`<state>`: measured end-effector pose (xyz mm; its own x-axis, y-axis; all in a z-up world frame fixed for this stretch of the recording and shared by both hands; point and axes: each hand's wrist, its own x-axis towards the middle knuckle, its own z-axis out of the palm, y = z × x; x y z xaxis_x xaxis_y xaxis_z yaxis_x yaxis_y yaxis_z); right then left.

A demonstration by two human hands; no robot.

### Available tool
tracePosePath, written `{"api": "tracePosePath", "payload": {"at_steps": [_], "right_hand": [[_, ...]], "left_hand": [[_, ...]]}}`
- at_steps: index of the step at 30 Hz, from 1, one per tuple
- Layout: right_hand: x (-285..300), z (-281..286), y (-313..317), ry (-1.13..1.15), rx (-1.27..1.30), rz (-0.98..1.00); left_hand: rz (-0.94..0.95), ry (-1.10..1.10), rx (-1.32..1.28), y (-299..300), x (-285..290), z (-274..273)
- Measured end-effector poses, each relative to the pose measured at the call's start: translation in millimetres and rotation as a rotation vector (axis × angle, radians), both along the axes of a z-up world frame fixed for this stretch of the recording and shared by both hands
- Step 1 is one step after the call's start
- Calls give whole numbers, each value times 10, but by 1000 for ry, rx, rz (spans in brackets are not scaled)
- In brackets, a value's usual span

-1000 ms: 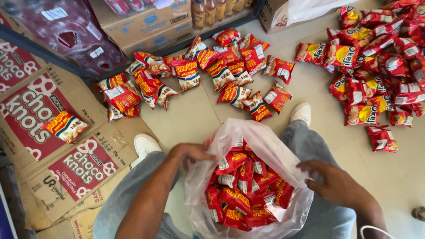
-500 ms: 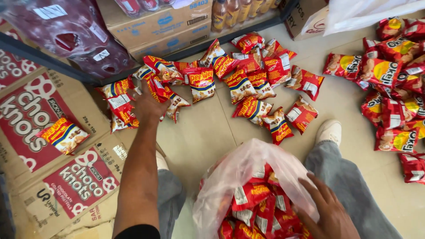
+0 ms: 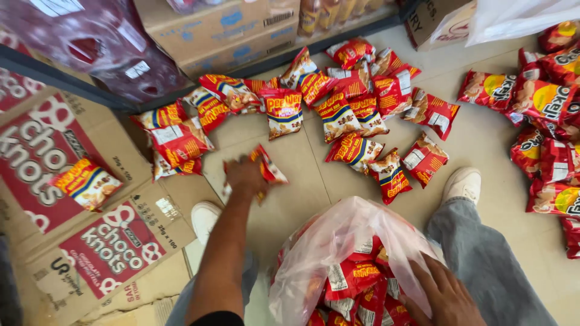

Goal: Packing individual snack bags from a pile on the floor into a large plastic bag for inventory organization.

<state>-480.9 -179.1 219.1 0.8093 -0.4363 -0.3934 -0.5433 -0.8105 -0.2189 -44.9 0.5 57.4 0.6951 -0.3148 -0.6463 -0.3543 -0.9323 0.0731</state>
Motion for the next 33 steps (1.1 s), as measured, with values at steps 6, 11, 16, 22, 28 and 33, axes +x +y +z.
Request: {"api": "tracePosePath", "payload": {"at_steps": [6,11,16,22,28,33], "right_hand": [[200,261,679,-40,-207,21],[260,626,1161,146,173,291],[47,678,1119,100,219,357],[227,1120,1240,-476,401,41],[236,789,1099,-793,674,-447],[6,501,773,-784,1177,-789]], "left_hand": [[-191,375,-83,150,-679,-915],[13,688,64,15,-726,427],[19,679,-233,24,-603,1781],[91,496,-816,161,-1334,2201],[51,638,-945,305,-2323,2828],[-98,490,-1039,387,-2180,2307]]}}
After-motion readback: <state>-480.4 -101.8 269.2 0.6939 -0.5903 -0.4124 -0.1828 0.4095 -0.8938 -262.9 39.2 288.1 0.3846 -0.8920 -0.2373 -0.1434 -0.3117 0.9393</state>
